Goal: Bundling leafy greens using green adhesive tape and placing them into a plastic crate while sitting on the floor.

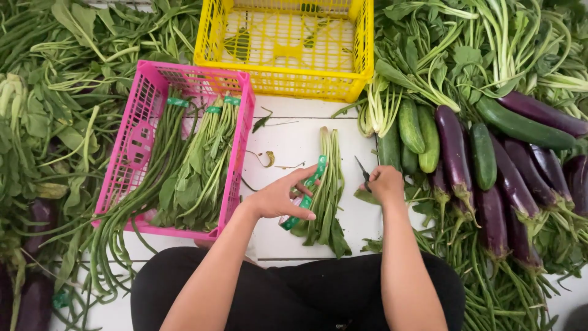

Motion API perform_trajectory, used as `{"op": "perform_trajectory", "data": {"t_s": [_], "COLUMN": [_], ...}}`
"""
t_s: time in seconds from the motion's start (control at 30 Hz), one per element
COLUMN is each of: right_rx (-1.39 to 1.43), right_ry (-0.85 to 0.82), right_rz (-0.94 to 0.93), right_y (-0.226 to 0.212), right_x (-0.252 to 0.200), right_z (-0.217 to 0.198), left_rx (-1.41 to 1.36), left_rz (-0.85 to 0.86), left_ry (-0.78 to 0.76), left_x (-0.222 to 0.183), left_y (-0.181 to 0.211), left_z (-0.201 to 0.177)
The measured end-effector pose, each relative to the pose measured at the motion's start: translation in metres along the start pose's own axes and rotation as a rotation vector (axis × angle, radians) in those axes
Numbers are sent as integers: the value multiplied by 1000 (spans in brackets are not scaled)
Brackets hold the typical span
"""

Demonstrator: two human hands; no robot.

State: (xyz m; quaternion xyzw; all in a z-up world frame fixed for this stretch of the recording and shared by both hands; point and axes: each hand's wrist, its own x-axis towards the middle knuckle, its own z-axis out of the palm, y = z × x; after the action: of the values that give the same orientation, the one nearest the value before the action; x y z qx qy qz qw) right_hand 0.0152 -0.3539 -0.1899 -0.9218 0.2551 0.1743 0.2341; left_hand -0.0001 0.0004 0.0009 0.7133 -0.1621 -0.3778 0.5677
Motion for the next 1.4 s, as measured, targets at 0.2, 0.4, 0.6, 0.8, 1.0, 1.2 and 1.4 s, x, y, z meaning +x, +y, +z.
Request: {"op": "perform_trajectory", "data": {"t_s": [0.2, 0.4, 0.6, 0.8, 1.0, 1.2, 1.4], "right_rx": [42, 103, 504, 914, 917, 949, 1051], "right_ry": [-37, -76, -156, -298, -320, -238, 9], "right_rz": [28, 18, -351, -493, -537, -561, -502], "right_y": [-32, -40, -105, -126, -128, -128, -127], "right_x": [-25, -43, -118, -144, -143, -141, -126], "right_z": [-8, -27, -94, -97, -89, -83, -70], "left_rx": [1, 8, -22, -44, -34, 10, 155], "left_rz": [-3, -14, -21, -42, -41, -46, -61], "left_ry": [-6, -11, -34, -70, -96, -91, -2], "left_x": [1, 1, -4, -1, 0, 2, 7], "left_y": [-4, -2, 13, 9, 3, 5, 3], "left_z": [0, 1, 2, 5, 7, 9, 8]}}
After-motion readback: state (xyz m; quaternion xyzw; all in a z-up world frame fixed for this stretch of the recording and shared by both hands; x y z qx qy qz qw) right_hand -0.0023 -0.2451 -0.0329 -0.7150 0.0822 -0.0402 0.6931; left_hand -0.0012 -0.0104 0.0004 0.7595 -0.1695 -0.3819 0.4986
